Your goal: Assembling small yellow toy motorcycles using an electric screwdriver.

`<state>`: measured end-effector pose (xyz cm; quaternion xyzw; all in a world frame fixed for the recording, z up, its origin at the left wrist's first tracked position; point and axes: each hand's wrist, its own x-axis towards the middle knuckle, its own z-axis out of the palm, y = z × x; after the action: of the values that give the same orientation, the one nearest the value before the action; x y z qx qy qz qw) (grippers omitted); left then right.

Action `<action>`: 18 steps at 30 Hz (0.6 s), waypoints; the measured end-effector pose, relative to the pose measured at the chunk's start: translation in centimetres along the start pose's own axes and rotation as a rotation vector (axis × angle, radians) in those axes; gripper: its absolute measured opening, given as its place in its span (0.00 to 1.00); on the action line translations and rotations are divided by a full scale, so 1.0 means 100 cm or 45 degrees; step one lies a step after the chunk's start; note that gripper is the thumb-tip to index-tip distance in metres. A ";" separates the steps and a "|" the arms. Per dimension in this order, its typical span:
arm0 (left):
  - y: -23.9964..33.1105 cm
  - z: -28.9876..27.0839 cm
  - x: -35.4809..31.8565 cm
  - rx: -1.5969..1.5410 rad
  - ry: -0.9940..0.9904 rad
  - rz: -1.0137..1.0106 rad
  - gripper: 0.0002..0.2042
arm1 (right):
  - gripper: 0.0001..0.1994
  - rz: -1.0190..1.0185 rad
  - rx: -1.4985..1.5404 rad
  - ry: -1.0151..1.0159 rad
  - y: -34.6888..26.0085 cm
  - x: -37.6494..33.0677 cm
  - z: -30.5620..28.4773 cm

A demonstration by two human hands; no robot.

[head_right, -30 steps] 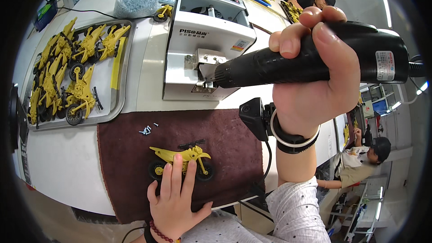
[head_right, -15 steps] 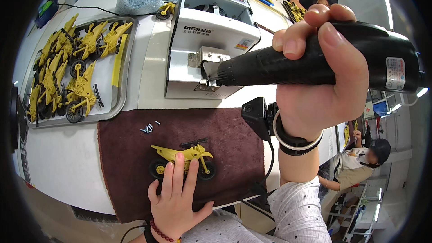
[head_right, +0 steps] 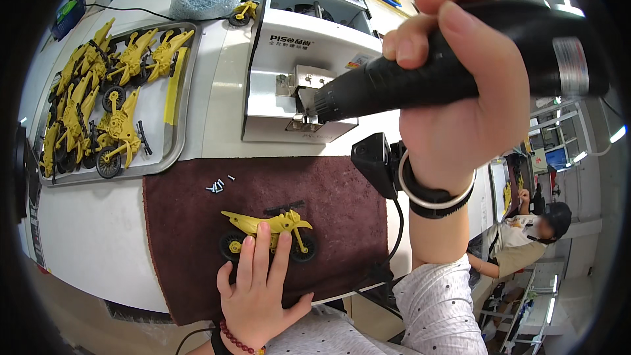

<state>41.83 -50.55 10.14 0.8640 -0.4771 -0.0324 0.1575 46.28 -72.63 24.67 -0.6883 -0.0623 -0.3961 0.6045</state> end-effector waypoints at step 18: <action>0.000 0.002 0.003 0.034 0.091 -0.024 0.38 | 0.15 0.243 0.509 -0.454 -0.002 -0.035 0.023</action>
<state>41.94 -50.86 10.01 0.8712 -0.4632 0.0034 0.1627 44.84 -69.18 22.71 -0.6169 -0.1793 -0.1900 0.7424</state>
